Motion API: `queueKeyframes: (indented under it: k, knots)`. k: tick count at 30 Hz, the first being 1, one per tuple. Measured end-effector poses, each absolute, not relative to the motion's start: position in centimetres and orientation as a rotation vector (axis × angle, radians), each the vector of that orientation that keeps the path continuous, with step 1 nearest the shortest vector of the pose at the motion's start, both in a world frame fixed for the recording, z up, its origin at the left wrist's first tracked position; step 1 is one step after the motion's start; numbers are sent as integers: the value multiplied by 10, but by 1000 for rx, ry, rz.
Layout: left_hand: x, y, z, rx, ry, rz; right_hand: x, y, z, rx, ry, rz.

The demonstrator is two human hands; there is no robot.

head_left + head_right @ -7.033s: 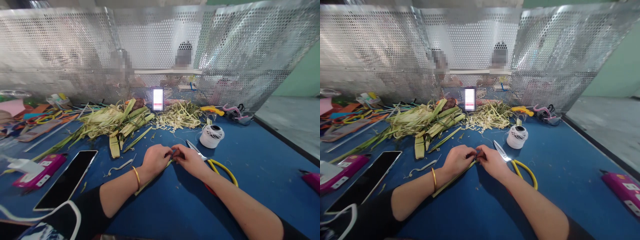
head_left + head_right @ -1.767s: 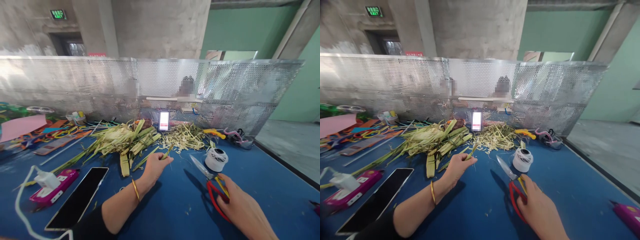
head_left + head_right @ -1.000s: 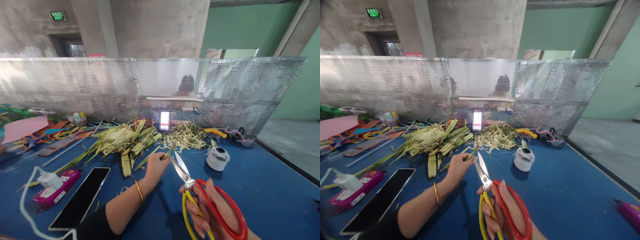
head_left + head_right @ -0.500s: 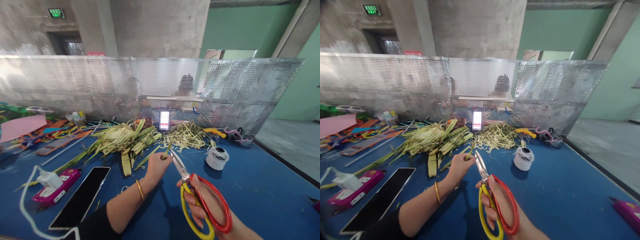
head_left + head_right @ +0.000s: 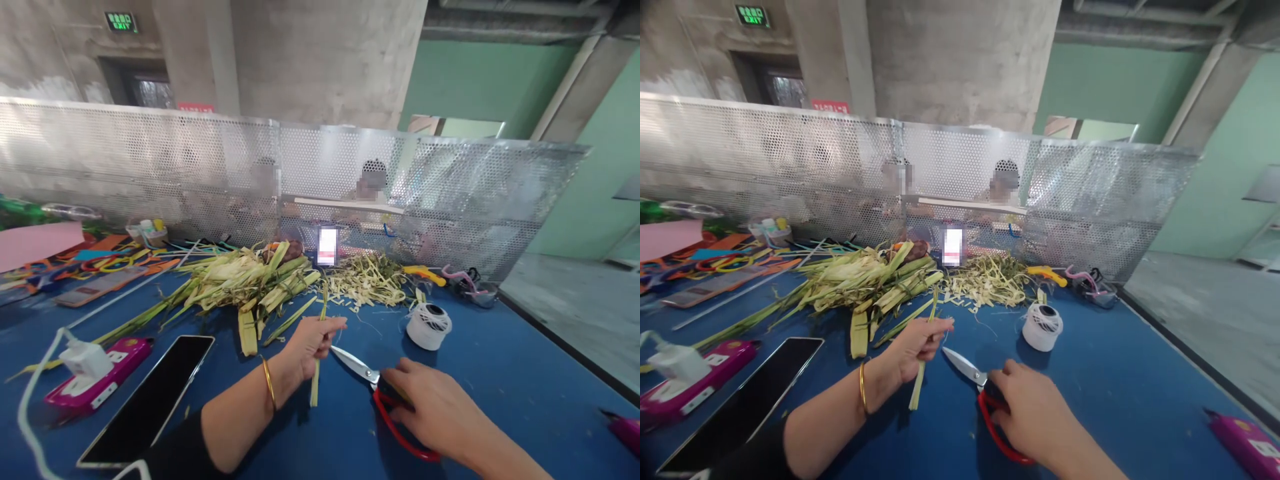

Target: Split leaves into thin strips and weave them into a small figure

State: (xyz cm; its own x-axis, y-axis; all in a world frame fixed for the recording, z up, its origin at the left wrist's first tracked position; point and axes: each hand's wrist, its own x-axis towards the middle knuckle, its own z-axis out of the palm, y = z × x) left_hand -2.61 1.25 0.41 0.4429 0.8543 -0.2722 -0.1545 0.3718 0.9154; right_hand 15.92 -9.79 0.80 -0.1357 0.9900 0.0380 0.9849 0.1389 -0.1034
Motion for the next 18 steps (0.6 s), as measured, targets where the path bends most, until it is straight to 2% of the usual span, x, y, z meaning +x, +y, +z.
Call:
queueKeyframes:
  k: [3,6,9,12,18]
  knots:
    - [-23,8,-1,926,830,724,144,-75,19,-1783,-2039,309]
    - [-20,7,-6,866,800,749,124,-46,16,-1613,-1629,938]
    - [-19,11,-10,819,781,766,111,-24,1,-1475,-1393,1189]
    - [-19,15,-11,755,801,783,117,-6,-6,-1486,-1446,1091]
    - [-20,11,0,575,739,694,162,20,12,-1641,-1452,537]
